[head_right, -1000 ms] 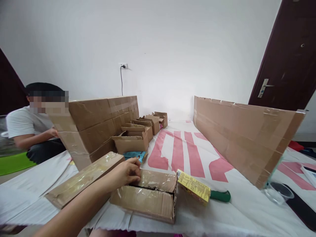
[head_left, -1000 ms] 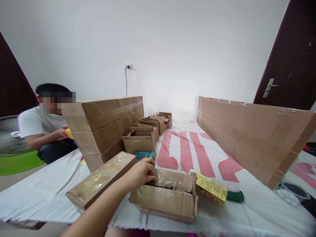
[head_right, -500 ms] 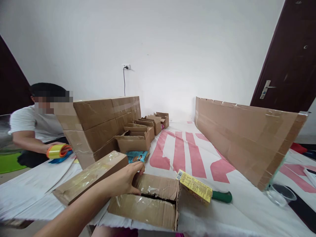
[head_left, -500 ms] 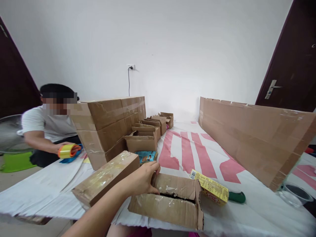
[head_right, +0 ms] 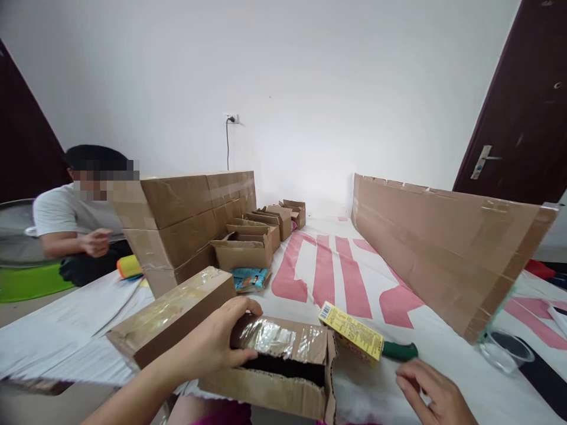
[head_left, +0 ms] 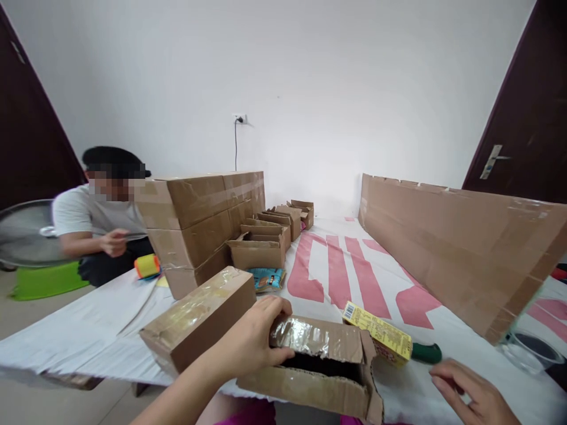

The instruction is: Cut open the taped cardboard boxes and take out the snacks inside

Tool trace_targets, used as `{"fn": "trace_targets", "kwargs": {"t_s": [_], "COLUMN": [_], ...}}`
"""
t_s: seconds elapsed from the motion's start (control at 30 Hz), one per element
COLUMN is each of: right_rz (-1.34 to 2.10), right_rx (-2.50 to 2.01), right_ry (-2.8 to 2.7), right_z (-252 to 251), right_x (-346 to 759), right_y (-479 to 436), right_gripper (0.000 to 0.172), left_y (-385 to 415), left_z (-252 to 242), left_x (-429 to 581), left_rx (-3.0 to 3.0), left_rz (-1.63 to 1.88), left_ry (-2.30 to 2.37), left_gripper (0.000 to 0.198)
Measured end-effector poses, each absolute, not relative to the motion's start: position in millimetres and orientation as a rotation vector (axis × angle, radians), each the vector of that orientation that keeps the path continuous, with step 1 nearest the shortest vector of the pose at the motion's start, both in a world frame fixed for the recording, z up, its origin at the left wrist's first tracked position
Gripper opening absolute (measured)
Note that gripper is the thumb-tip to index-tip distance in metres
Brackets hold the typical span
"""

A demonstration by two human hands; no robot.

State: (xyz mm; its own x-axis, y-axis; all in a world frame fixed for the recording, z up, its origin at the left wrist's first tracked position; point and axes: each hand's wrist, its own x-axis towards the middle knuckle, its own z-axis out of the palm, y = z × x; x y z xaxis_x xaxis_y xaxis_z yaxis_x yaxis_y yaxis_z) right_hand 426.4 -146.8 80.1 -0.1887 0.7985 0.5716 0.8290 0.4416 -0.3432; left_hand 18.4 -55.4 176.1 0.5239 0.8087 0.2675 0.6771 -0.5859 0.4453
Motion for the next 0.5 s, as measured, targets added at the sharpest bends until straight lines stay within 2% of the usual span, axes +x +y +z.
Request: {"fn": "trace_targets", "kwargs": {"t_s": [0.03, 0.13, 0.27, 0.4, 0.5], "right_rz": [-0.097, -0.183, -0.049, 0.003, -0.096], "right_rx": [-1.303, -1.062, -0.938, -0.929, -0.932], "right_ry": [-2.005, -2.086, -2.306, -2.596, -2.765], "right_z": [92.0, 134.6, 181.5, 193.7, 189.1], "right_x": [421.3, 385.4, 319.5, 276.7, 264.0], "right_y": [-141.7, -130.4, -118.3, -101.4, -93.8], "right_gripper": [0.009, 0.020, 0.018, 0.034, 0.034], "left_y": [-56.7, -58.1, -58.5, -60.7, -64.2], "left_z": [173.4, 165.3, 158.5, 157.6, 161.4], "left_x": [18.0, 16.3, 15.3, 14.0, 8.1], "left_rx": [2.446, 2.371, 2.324, 2.303, 2.279], "left_rz": [0.689, 0.765, 0.831, 0.877, 0.838], "left_ry": [1.253, 1.244, 1.223, 1.204, 1.214], "left_gripper": [0.046, 0.052, 0.058, 0.058, 0.060]}}
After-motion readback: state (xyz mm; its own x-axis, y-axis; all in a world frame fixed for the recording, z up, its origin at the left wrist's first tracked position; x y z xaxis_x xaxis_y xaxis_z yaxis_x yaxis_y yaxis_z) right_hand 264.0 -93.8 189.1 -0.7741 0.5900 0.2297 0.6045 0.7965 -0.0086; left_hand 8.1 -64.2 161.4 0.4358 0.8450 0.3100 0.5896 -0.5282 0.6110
